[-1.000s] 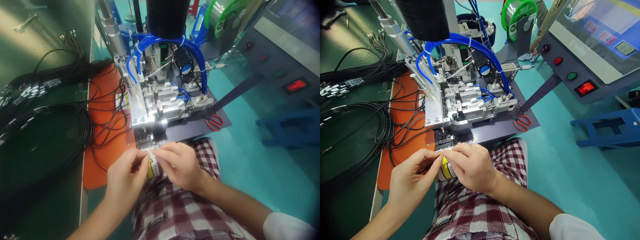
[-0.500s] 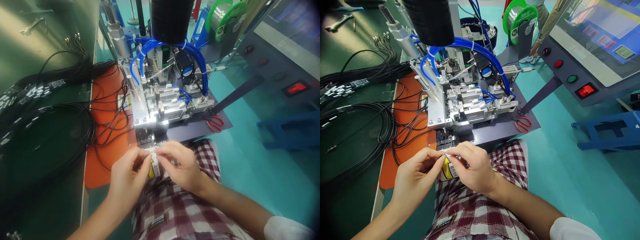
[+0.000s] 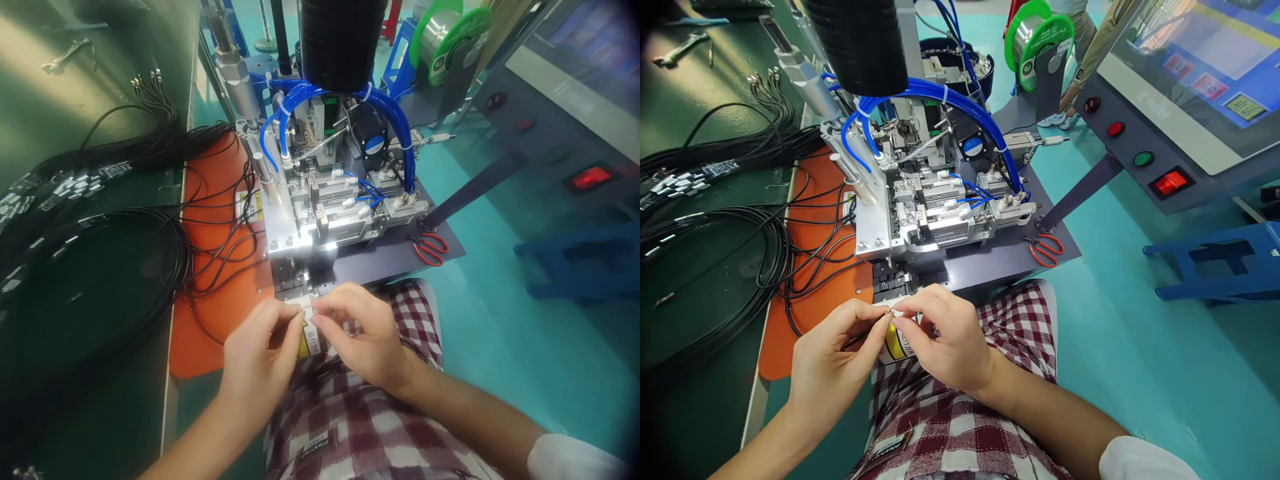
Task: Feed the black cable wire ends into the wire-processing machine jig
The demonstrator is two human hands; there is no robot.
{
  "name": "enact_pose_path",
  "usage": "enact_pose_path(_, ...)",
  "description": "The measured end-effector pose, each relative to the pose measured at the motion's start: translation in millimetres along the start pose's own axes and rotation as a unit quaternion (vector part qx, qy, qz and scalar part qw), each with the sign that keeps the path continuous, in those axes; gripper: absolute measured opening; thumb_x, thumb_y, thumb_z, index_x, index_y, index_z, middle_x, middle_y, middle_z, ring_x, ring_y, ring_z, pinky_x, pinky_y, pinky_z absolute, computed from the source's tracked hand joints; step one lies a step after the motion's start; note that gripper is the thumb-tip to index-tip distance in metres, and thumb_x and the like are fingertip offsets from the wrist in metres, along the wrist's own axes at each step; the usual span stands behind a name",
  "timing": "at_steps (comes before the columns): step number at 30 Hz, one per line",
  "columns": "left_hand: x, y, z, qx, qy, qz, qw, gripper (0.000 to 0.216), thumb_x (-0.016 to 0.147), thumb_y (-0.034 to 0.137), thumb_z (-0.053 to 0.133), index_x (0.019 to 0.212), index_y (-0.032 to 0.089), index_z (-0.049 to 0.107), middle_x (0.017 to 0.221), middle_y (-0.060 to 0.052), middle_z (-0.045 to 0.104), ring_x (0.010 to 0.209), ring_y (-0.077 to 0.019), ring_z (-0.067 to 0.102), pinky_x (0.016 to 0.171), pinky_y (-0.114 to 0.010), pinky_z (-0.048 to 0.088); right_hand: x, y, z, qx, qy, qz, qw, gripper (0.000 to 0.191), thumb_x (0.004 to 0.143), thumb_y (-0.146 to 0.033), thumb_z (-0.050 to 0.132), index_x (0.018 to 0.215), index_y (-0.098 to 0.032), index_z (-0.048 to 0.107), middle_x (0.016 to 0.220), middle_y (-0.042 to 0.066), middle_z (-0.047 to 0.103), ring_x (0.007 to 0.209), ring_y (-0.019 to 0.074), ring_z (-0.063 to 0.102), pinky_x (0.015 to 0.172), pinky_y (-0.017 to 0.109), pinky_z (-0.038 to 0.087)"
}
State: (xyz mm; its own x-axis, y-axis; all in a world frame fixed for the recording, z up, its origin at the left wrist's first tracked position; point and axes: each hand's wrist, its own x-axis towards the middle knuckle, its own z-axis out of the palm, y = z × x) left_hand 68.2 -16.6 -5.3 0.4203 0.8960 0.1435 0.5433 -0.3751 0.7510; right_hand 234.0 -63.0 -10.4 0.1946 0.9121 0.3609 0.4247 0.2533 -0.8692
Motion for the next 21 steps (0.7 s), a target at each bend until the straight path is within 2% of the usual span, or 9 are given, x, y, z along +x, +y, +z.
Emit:
enact_pose_path(4, 1.3, 0.8, 0.7, 0.022, 0.008, 0.02, 1.0, 0.009, 0.09, 0.024, 0.059, 0.081, 0.021, 0.061, 0.072, 0.004, 0.066, 0.056, -0.0092, 0.058, 0.054, -0.021, 0.047, 0.5, 2.7, -0.2, -0.036, -0.017, -0.064, 0.997, 0.008, 0.091, -0.015, 0.06, 0.09, -0.021, 0.065, 0.079, 0.004, 0.068, 0.066, 0.0132, 0.061, 0.061, 0.026, 0.051)
enact_pose_path(7, 0.2, -0.8, 2.5, 0.002, 0.013, 0.015, 1.0, 0.007, 0.089, 0.022, 0.06, 0.083, 0.021, 0.061, 0.073, 0.004, 0.065, 0.058, -0.009, 0.059, 0.055, -0.02, 0.048, 0.6, 1.6, 2.8, -0.05, -0.012, -0.068, 0.996, 0.009, 0.091, -0.014, 0.058, 0.085, -0.02, 0.063, 0.075, 0.003, 0.067, 0.061, 0.012, 0.058, 0.059, 0.025, 0.049)
enact_pose_path(9, -0.9, -2.7, 5.2, -0.038, 0.013, 0.005, 0.999, 0.004, 0.09, 0.022, 0.061, 0.086, 0.022, 0.062, 0.074, 0.005, 0.065, 0.06, -0.0089, 0.06, 0.056, -0.019, 0.049, -0.7, -0.9, 7.3, -0.023, 0.011, -0.014, 1.0, 0.009, 0.089, -0.015, 0.058, 0.082, -0.019, 0.061, 0.074, 0.002, 0.065, 0.06, 0.0111, 0.056, 0.057, 0.024, 0.047)
enact_pose_path(11, -1.1, -4.0, 8.2, -0.079, 0.022, -0.001, 0.997, 0.003, 0.089, 0.021, 0.062, 0.088, 0.023, 0.063, 0.077, 0.004, 0.065, 0.064, -0.0092, 0.061, 0.059, -0.019, 0.05, -2.9, -3.8, 13.1, 0.058, 0.02, 0.105, 0.993, 0.009, 0.089, -0.018, 0.057, 0.08, -0.019, 0.059, 0.068, 0.0, 0.061, 0.055, 0.0097, 0.053, 0.051, 0.022, 0.044)
enact_pose_path(13, 0.6, -3.2, 9.7, -0.113, 0.027, -0.001, 0.993, 0.004, 0.09, 0.02, 0.062, 0.091, 0.024, 0.064, 0.079, 0.004, 0.064, 0.068, -0.0097, 0.061, 0.061, -0.019, 0.05, -4.3, -6.2, 17.9, 0.174, -0.003, 0.246, 0.954, 0.012, 0.091, -0.025, 0.056, 0.081, -0.019, 0.055, 0.055, -0.006, 0.052, 0.044, 0.0077, 0.045, 0.043, 0.02, 0.038)
enact_pose_path(15, 5.3, -0.1, 8.3, -0.138, 0.012, -0.008, 0.99, 0.007, 0.091, 0.021, 0.061, 0.095, 0.024, 0.065, 0.082, 0.003, 0.064, 0.071, -0.0107, 0.061, 0.062, -0.02, 0.05, -3.5, -7.6, 19.6, 0.272, -0.042, 0.334, 0.902, 0.016, 0.092, -0.033, 0.055, 0.082, -0.02, 0.053, 0.044, -0.011, 0.042, 0.036, 0.0061, 0.037, 0.038, 0.018, 0.032)
enact_pose_path(17, 12.7, 4.6, 3.8, -0.156, -0.035, -0.028, 0.987, 0.011, 0.092, 0.026, 0.058, 0.099, 0.024, 0.067, 0.085, 0.001, 0.064, 0.076, -0.0126, 0.062, 0.065, -0.021, 0.049, -0.2, -7.8, 17.7, 0.319, -0.067, 0.364, 0.873, 0.019, 0.091, -0.036, 0.056, 0.081, -0.019, 0.051, 0.04, -0.013, 0.04, 0.034, 0.0051, 0.034, 0.037, 0.017, 0.03)
enact_pose_path(19, 21.4, 9.1, -2.4, -0.175, -0.097, -0.07, 0.977, 0.015, 0.093, 0.032, 0.058, 0.098, 0.023, 0.069, 0.089, -0.001, 0.065, 0.082, -0.0148, 0.062, 0.069, -0.023, 0.049, 4.5, -7.3, 13.1, 0.326, -0.075, 0.365, 0.869, 0.019, 0.089, -0.035, 0.058, 0.08, -0.019, 0.051, 0.039, -0.013, 0.041, 0.034, 0.0044, 0.035, 0.038, 0.016, 0.03)
enact_pose_path(21, 29.0, 11.8, -8.4, -0.21, -0.15, -0.133, 0.957, 0.019, 0.091, 0.038, 0.061, 0.096, 0.022, 0.07, 0.083, -0.001, 0.064, 0.077, -0.0149, 0.06, 0.068, -0.024, 0.049, 9.4, -6.2, 7.7, 0.318, -0.081, 0.365, 0.871, 0.018, 0.088, -0.032, 0.059, 0.08, -0.019, 0.052, 0.039, -0.012, 0.043, 0.034, 0.0044, 0.037, 0.038, 0.015, 0.03)
